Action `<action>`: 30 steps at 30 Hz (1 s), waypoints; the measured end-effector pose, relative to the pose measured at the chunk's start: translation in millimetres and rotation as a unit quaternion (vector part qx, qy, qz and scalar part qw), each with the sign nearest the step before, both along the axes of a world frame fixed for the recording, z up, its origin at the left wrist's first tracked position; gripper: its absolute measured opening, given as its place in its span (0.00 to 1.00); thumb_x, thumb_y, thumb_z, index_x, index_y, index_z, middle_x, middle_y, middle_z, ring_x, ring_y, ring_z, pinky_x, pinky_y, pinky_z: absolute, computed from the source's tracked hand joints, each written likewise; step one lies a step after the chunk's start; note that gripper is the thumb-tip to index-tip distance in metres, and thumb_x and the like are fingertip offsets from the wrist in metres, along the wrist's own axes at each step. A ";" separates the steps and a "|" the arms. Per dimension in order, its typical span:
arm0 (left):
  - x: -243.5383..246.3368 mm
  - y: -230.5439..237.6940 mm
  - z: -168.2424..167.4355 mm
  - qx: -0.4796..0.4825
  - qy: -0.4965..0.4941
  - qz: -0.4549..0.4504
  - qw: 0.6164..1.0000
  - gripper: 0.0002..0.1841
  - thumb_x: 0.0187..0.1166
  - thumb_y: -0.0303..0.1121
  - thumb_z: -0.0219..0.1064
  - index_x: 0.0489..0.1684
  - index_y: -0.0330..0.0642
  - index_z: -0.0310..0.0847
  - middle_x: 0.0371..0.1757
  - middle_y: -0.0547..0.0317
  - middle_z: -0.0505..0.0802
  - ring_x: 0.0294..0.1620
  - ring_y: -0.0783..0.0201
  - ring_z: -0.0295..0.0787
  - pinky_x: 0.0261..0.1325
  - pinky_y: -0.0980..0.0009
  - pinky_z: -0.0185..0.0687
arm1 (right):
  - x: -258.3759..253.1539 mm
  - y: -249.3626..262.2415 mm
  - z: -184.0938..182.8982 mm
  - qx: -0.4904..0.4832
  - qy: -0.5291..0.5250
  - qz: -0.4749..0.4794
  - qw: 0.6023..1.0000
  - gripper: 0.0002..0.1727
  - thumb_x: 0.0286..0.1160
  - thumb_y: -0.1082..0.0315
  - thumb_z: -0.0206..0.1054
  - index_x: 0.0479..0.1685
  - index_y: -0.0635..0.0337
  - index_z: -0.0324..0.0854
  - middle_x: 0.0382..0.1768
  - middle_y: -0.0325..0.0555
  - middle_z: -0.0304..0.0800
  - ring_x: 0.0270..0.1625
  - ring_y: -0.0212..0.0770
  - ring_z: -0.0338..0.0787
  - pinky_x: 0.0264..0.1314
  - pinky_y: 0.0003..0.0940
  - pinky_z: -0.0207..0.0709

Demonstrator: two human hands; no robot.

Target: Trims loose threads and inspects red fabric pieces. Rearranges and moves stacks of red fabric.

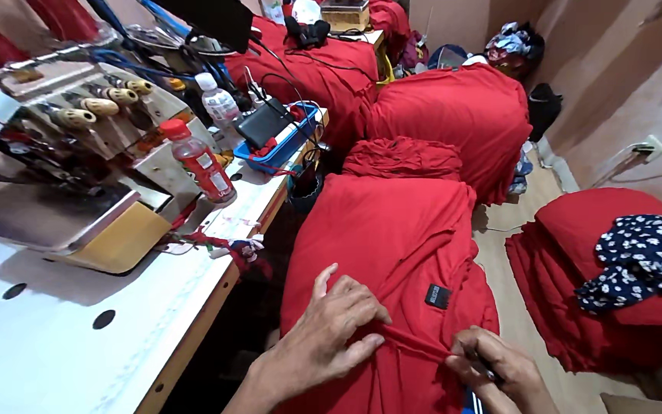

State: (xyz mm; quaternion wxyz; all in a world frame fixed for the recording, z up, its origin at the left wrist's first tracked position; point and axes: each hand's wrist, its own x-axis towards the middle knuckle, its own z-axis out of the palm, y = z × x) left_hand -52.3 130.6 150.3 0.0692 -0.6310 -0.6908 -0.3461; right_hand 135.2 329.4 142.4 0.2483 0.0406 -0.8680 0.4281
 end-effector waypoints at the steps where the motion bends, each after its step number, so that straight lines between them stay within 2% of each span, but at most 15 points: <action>1: 1.2 -1.1 -2.4 0.021 0.011 0.007 1.000 0.07 0.80 0.38 0.62 0.41 0.49 0.86 0.41 0.61 0.93 0.52 0.60 0.88 0.79 0.44 0.56 | 2.2 -5.0 3.0 0.037 0.004 -0.010 0.999 0.10 0.80 0.66 0.64 0.36 0.65 0.81 0.27 0.47 0.81 0.30 0.28 0.79 0.35 0.14 0.72; 4: 10.1 -1.5 -16.3 0.108 0.042 0.040 0.992 0.06 0.83 0.30 0.60 0.36 0.46 0.79 0.37 0.57 0.92 0.46 0.63 0.89 0.80 0.57 0.61 | 10.6 -32.2 13.3 0.143 0.006 -0.026 0.989 0.05 0.73 0.71 0.69 0.32 0.62 0.86 0.21 0.47 0.85 0.27 0.39 0.86 0.31 0.27 0.79; 6: 15.2 -1.1 -36.6 0.151 0.052 0.064 0.985 0.06 0.86 0.29 0.58 0.37 0.46 0.76 0.40 0.56 0.91 0.48 0.64 0.89 0.79 0.63 0.67 | 9.8 -45.6 6.4 0.209 0.010 -0.032 0.977 0.05 0.71 0.73 0.69 0.29 0.60 0.88 0.18 0.45 0.84 0.23 0.41 0.85 0.26 0.30 0.77; 10: 27.4 2.8 -70.2 0.207 -0.028 0.087 0.974 0.04 0.84 0.26 0.60 0.38 0.44 0.73 0.45 0.57 0.91 0.56 0.67 0.90 0.80 0.66 0.73 | 8.4 -50.1 -11.2 0.272 0.008 -0.059 0.960 0.05 0.68 0.73 0.69 0.27 0.58 0.88 0.16 0.43 0.82 0.20 0.41 0.82 0.22 0.30 0.73; 13: 33.8 5.8 -70.4 0.225 -0.098 0.095 0.965 0.04 0.79 0.22 0.63 0.37 0.42 0.75 0.45 0.57 0.93 0.58 0.69 0.91 0.80 0.66 0.73 | 9.4 -51.9 -8.8 0.284 -0.001 -0.068 0.956 0.05 0.68 0.72 0.69 0.27 0.57 0.89 0.15 0.42 0.81 0.19 0.40 0.82 0.21 0.30 0.72; 16: 35.2 5.3 -70.7 0.231 -0.153 0.092 0.956 0.04 0.77 0.21 0.63 0.41 0.41 0.76 0.48 0.58 0.95 0.60 0.71 0.91 0.83 0.66 0.71 | 9.1 -53.3 -7.4 0.293 -0.009 -0.069 0.954 0.05 0.68 0.73 0.69 0.27 0.57 0.89 0.16 0.42 0.82 0.19 0.40 0.82 0.21 0.30 0.72; 19: 35.8 1.1 -71.4 0.222 -0.190 0.078 0.953 0.05 0.80 0.23 0.60 0.46 0.40 0.77 0.50 0.58 0.95 0.62 0.71 0.90 0.84 0.64 0.70 | 9.3 -55.1 -7.6 0.302 -0.016 -0.076 0.950 0.05 0.68 0.72 0.69 0.27 0.56 0.89 0.16 0.42 0.82 0.19 0.40 0.82 0.20 0.30 0.72; 21: 36.0 -2.1 -71.4 0.212 -0.202 0.069 0.954 0.06 0.83 0.28 0.59 0.50 0.39 0.78 0.53 0.57 0.95 0.65 0.70 0.89 0.85 0.64 0.68 | 8.7 -56.5 -6.8 0.308 -0.019 -0.079 0.948 0.05 0.67 0.72 0.69 0.27 0.57 0.89 0.16 0.42 0.82 0.19 0.40 0.82 0.20 0.30 0.71; 24: 36.2 -6.0 -70.6 0.192 -0.208 0.058 0.958 0.12 0.86 0.36 0.60 0.56 0.37 0.80 0.58 0.55 0.94 0.69 0.70 0.87 0.87 0.63 0.65 | 8.3 -58.5 -4.6 0.315 -0.032 -0.081 0.945 0.04 0.66 0.73 0.70 0.27 0.57 0.89 0.17 0.42 0.82 0.19 0.40 0.83 0.19 0.31 0.72; 25: 36.2 -5.8 -70.1 0.188 -0.200 0.058 0.960 0.14 0.86 0.38 0.63 0.56 0.37 0.82 0.58 0.55 0.94 0.69 0.70 0.87 0.86 0.63 0.66 | 8.2 -58.7 -3.6 0.317 -0.038 -0.080 0.944 0.04 0.66 0.73 0.70 0.27 0.57 0.89 0.17 0.42 0.83 0.19 0.40 0.83 0.19 0.31 0.72; 27: 38.0 -2.3 -68.0 0.189 -0.181 0.074 0.962 0.10 0.82 0.36 0.68 0.44 0.36 0.87 0.54 0.54 0.95 0.67 0.69 0.88 0.84 0.66 0.69 | 7.4 -59.2 -2.1 0.325 -0.046 -0.078 0.941 0.04 0.65 0.72 0.70 0.27 0.57 0.89 0.17 0.42 0.84 0.19 0.41 0.84 0.18 0.31 0.72; 28: 39.1 -0.2 -67.1 0.189 -0.173 0.084 0.963 0.09 0.81 0.34 0.69 0.39 0.36 0.88 0.52 0.54 0.96 0.66 0.69 0.89 0.84 0.67 0.70 | 6.7 -59.6 -1.7 0.329 -0.048 -0.079 0.940 0.04 0.65 0.72 0.69 0.27 0.57 0.89 0.18 0.42 0.83 0.20 0.41 0.84 0.18 0.31 0.71; 30: 40.7 1.8 -65.4 0.189 -0.172 0.093 0.962 0.08 0.80 0.31 0.69 0.33 0.36 0.87 0.49 0.53 0.96 0.64 0.68 0.90 0.82 0.69 0.70 | 6.1 -60.6 -1.2 0.333 -0.053 -0.078 0.938 0.04 0.65 0.73 0.70 0.27 0.58 0.88 0.18 0.43 0.83 0.20 0.41 0.84 0.18 0.31 0.72</action>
